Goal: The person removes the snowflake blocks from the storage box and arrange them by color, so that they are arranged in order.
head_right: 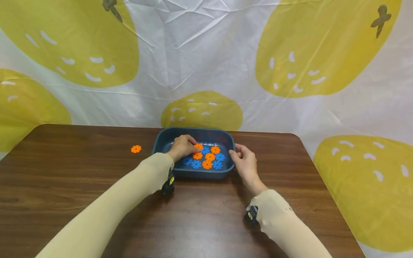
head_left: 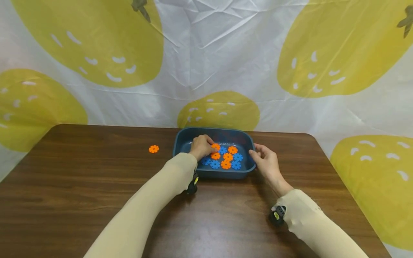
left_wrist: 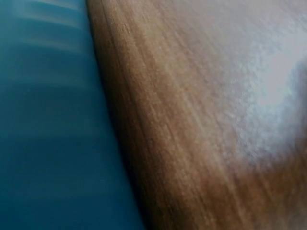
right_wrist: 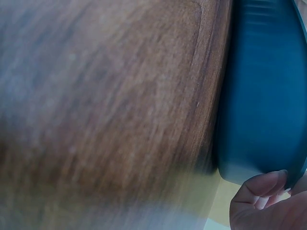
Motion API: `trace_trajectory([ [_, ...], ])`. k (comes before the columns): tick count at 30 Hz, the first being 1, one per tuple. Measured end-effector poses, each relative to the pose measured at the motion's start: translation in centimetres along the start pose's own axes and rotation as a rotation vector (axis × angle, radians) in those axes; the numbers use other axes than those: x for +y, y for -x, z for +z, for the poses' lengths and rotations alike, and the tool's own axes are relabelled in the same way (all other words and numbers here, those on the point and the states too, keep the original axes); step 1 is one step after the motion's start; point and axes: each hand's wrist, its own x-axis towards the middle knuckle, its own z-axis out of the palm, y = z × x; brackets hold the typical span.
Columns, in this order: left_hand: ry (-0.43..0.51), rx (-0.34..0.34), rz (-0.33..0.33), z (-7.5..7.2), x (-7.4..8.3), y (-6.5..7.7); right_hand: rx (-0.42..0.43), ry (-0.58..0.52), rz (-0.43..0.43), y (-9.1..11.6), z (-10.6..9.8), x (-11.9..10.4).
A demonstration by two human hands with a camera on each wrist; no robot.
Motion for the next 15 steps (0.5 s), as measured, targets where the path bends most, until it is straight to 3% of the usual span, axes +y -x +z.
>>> trace_trajectory([
  [15,0.015,0.034,-0.002,0.02,0.05,0.09,0.001,0.015,0.006,-0.03,0.02,0.07],
])
